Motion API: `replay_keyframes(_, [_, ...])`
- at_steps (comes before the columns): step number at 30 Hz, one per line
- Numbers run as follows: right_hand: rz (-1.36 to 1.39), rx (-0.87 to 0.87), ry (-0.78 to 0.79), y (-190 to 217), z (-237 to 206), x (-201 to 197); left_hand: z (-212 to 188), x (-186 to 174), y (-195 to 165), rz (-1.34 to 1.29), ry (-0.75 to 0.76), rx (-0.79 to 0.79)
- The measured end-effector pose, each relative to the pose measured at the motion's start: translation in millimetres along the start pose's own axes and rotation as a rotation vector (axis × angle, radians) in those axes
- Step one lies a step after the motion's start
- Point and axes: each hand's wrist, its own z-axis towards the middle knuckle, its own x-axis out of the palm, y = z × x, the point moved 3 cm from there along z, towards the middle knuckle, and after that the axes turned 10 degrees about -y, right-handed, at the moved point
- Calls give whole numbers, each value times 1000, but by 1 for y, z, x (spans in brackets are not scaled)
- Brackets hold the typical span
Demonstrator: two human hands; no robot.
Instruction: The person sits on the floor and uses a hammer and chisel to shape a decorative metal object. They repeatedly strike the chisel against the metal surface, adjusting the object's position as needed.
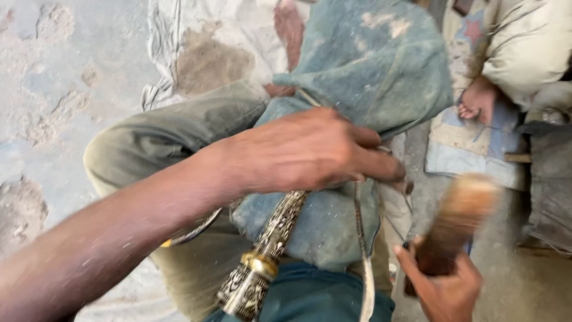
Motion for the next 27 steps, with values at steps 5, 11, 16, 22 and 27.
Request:
replay_keyframes(5, [913,-180,240,13,3,-32,-17,-25,15,-78,-374,-308])
replay_keyframes(11, [945,-129,159,5,0,48,-28,26,16,-57,-419,-409])
replay_keyframes(16, [206,-813,65,3,25,8,-16,46,1,29,-380,-496])
replay_keyframes(22, [699,30,171,-3,93,-32,-1,54,3,60,-347,-680])
replay_keyframes(27, [-17,-245,218,-18,130,-37,8,64,-9,196,-337,-485])
